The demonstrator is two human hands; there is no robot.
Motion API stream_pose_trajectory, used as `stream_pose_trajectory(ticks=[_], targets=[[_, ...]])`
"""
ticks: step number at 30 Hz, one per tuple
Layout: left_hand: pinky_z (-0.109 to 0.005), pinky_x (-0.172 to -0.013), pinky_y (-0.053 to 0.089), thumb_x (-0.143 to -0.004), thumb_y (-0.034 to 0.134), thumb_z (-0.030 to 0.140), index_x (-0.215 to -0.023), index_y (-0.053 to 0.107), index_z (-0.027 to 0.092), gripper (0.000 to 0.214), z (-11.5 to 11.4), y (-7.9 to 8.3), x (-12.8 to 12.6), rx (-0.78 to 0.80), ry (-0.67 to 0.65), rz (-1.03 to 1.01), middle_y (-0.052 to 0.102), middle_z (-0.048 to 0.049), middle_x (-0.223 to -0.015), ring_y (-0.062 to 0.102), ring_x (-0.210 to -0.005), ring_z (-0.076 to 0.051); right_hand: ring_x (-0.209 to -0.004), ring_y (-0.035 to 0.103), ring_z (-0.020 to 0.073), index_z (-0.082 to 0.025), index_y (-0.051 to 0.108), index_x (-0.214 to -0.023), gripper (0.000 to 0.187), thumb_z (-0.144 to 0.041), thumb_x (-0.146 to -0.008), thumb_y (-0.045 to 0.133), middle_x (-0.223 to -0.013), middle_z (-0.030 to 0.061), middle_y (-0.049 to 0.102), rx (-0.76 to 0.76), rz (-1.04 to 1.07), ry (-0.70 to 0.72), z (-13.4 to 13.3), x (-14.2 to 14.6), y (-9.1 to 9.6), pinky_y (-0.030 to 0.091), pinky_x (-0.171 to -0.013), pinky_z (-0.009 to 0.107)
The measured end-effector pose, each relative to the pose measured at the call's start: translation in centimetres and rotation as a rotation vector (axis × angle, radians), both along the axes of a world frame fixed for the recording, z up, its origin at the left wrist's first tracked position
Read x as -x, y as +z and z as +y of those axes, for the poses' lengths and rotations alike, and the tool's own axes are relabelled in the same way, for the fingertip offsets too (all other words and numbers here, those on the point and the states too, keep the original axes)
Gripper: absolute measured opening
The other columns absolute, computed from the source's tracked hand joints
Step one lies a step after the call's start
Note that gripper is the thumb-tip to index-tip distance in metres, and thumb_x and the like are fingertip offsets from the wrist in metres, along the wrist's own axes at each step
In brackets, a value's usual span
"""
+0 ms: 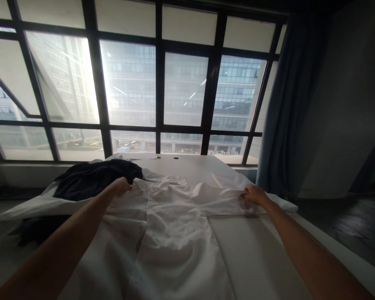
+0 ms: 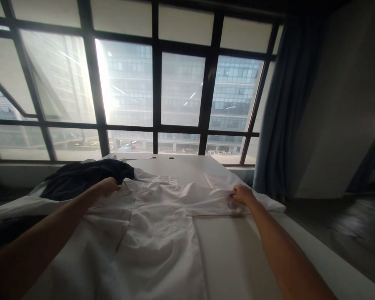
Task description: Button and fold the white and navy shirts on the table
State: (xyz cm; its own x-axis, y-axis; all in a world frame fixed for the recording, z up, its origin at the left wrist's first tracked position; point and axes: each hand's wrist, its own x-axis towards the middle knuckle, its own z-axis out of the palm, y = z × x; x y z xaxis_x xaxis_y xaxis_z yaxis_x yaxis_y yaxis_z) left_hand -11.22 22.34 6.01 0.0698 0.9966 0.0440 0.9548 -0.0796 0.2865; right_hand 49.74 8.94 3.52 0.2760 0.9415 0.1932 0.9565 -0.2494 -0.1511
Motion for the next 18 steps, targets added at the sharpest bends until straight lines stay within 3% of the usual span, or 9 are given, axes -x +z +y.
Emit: stream_pose_trajectory(ticks=[5,9,12,15,18], targets=[[-0.04,-0.074,0.051,-0.08,0.065,0.036,-0.087,0.071,0.013,0.025,-3.8,4.3,-0.6,-0.058,0.073,0.222,0.071,-0.0187,-0.102,0.067,-0.092,-0.033,-0.078,0.06,0.0283,-0.024,0.048,-0.065,0.023,-0.033,-0.076,0.066,-0.079,0.0113,0.065,-0.001,0.02,0.075,-1.5,-1.2,2.8,0.041,-0.072,0.035],[-0.042,-0.081,0.048,-0.087,0.059,0.038,-0.1,0.07,0.011,0.031,-5.5,7.9,-1.3,-0.187,0.053,0.264,0.068,-0.02,-0.109,0.063,-0.1,-0.035,-0.073,0.058,0.0244,-0.024,0.05,-0.068,0.023,-0.037,-0.081,0.065,-0.078,0.0106,0.064,-0.025,-0.083,0.09,-2.0,-2.1,5.9,0.039,-0.069,0.034],[-0.041,-0.085,0.044,-0.095,0.048,0.036,-0.106,0.068,0.011,0.033,-5.3,9.6,-2.1,-0.421,0.006,0.182,0.069,-0.017,-0.105,0.062,-0.1,-0.032,-0.072,0.058,0.0229,-0.023,0.054,-0.074,0.023,-0.04,-0.083,0.066,-0.08,0.0117,0.065,-0.07,-0.182,0.01,-1.4,-3.0,8.5,0.038,-0.067,0.034],[-0.036,-0.086,0.043,-0.102,0.037,0.038,-0.114,0.063,0.012,0.038,-4.0,9.3,-4.0,-0.62,-0.052,0.041,0.069,-0.015,-0.104,0.063,-0.098,-0.027,-0.079,0.061,0.0253,-0.02,0.058,-0.084,0.021,-0.04,-0.087,0.064,-0.088,0.0151,0.067,-0.191,-0.29,-0.092,0.0,-3.9,10.3,0.039,-0.07,0.036],[-0.035,-0.088,0.043,-0.102,0.037,0.036,-0.125,0.058,0.013,0.039,-2.1,7.0,-6.2,-0.541,-0.067,0.048,0.068,-0.0173,-0.113,0.062,-0.106,-0.028,-0.101,0.059,0.0323,-0.014,0.061,-0.102,0.026,-0.037,-0.091,0.061,-0.108,0.0241,0.065,-0.327,-0.383,-0.174,1.8,-4.7,10.1,0.039,-0.085,0.045]])
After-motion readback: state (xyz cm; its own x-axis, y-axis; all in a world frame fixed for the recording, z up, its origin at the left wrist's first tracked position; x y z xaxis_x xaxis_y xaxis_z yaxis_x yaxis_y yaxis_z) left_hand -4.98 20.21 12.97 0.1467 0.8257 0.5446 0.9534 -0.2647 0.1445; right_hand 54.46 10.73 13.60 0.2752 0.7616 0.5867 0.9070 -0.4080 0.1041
